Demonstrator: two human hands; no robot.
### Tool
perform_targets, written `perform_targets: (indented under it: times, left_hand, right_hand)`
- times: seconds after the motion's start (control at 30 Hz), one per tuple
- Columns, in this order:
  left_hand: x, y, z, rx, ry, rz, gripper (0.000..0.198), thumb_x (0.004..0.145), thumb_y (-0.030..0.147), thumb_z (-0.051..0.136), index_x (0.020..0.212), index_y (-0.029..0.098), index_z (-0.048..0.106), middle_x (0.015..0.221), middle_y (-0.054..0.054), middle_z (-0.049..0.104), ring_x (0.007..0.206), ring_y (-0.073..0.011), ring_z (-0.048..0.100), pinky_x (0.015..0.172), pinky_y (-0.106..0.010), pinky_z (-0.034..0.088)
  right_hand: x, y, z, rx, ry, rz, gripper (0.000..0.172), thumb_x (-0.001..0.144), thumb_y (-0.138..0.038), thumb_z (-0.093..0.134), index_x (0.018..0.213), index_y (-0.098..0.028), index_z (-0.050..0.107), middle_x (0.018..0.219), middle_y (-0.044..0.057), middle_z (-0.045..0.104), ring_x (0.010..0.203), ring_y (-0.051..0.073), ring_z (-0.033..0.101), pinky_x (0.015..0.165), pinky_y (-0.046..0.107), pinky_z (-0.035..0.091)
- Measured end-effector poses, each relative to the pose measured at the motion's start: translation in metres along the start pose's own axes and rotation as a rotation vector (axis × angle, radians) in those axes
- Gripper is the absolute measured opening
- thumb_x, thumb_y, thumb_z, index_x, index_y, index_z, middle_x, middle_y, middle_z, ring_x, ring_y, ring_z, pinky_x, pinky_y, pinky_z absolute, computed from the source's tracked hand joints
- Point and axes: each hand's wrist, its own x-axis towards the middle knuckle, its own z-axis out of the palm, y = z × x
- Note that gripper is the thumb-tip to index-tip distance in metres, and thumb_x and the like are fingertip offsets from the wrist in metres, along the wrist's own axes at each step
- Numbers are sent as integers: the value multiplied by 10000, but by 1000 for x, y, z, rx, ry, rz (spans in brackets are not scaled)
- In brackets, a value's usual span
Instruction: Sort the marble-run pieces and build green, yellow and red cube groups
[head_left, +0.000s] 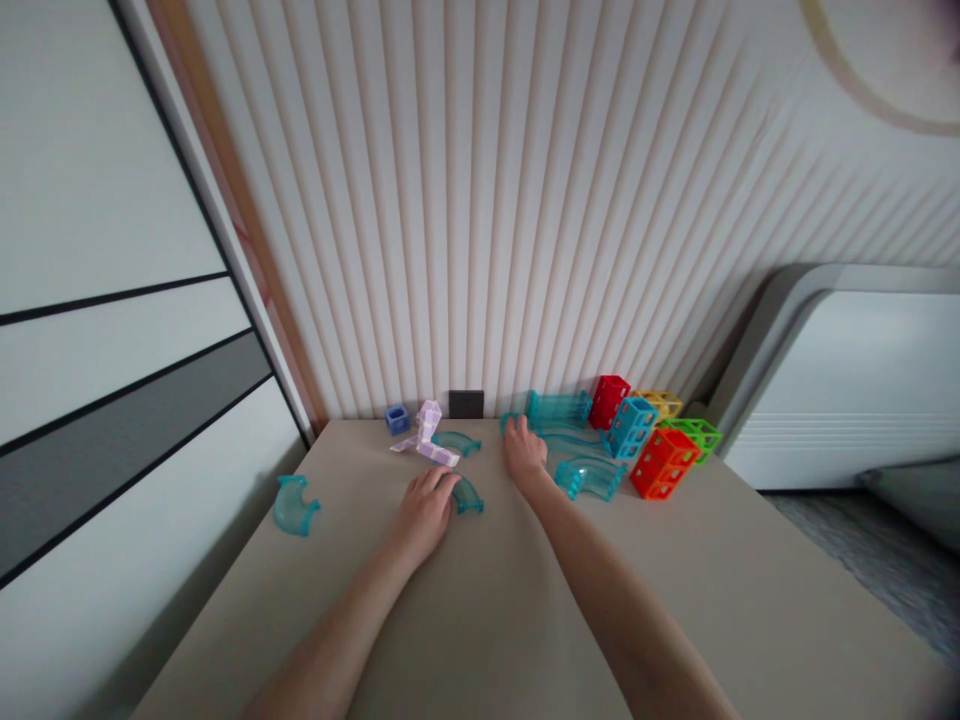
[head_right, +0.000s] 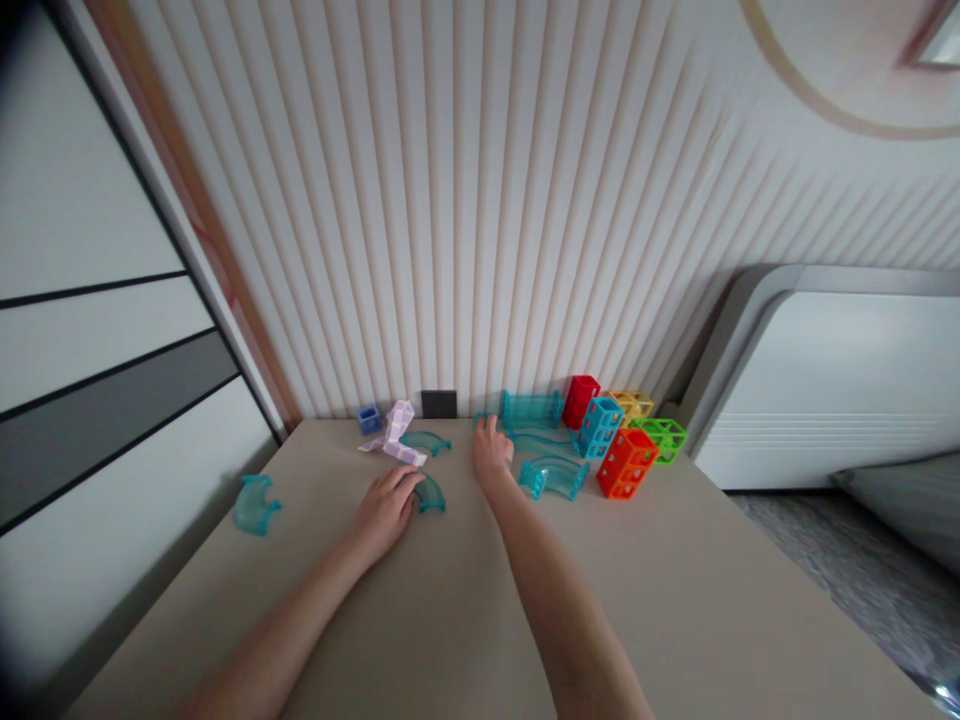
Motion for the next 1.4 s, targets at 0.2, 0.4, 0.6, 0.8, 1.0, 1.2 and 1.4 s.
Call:
perform_targets:
  times: [0.2,0.4,0.6,0.8,1.0,1.2,1.4]
  left_hand:
    - [0,4,-3,-16,-23,-17,462,865,-10,473,1240,198,643,1319,-100,632,1253,-254,567,1087,-425,461]
    - [-1,5,-5,-45,-18,-23,472,866,-13,466,1239,219,640,1316,-87,631,1255,-243,560,1094,-415,448]
    - [-1,4,-3,-23,-20,-17,455,878,4,461,1249,200,637,1321,-90,630,1253,-252,559,1098,-418,447]
    - [-1,2,0,-12,-8,-13,464,868,2,464,1238,214,646,1313,-89,634,1248,-254,565,1085,-423,459]
    - [-1,1,-1,-10,-7,-2,475,863,-6,457,1246,208,642,1316,-90,633,1240,-251,569,1081,-414,463]
    - [-1,2,-1,-1,-7,-5,448,883,11,463,1243,207,643,1314,-94,634,1249,-251,568,1074,-417,468]
    - [-1,2,0,4,-8,-9,466,858,-6,482,1240,208,642,1319,-90,622,1263,-251,559,1097,-415,452]
  right_hand:
    - [12,-3,3,3,6,24,426,1018,-66,284,1324,-165,564,1342,229,551,962,227,756,748,310,580]
    - [15,-2,6,9,13,8,400,1021,-81,319,1324,-175,562,1351,230,546,983,234,751,762,322,584]
    - [14,-2,6,14,13,8,415,1024,-79,292,1340,-172,545,1356,234,541,984,232,753,775,321,582]
    - [11,-2,3,15,9,-2,413,1034,-87,300,1373,-186,514,1351,234,546,982,225,755,778,309,579]
    - [10,-2,-2,-3,-2,-26,414,1026,-84,307,1359,-188,529,1363,239,543,986,235,757,763,316,584]
    - [6,-6,-10,-29,6,-39,458,1014,-68,309,1432,-164,471,1387,276,521,960,228,764,741,311,587]
    - [2,7,-40,-23,15,-98,340,1046,-213,374,1273,-148,619,1335,229,590,983,245,745,767,312,567]
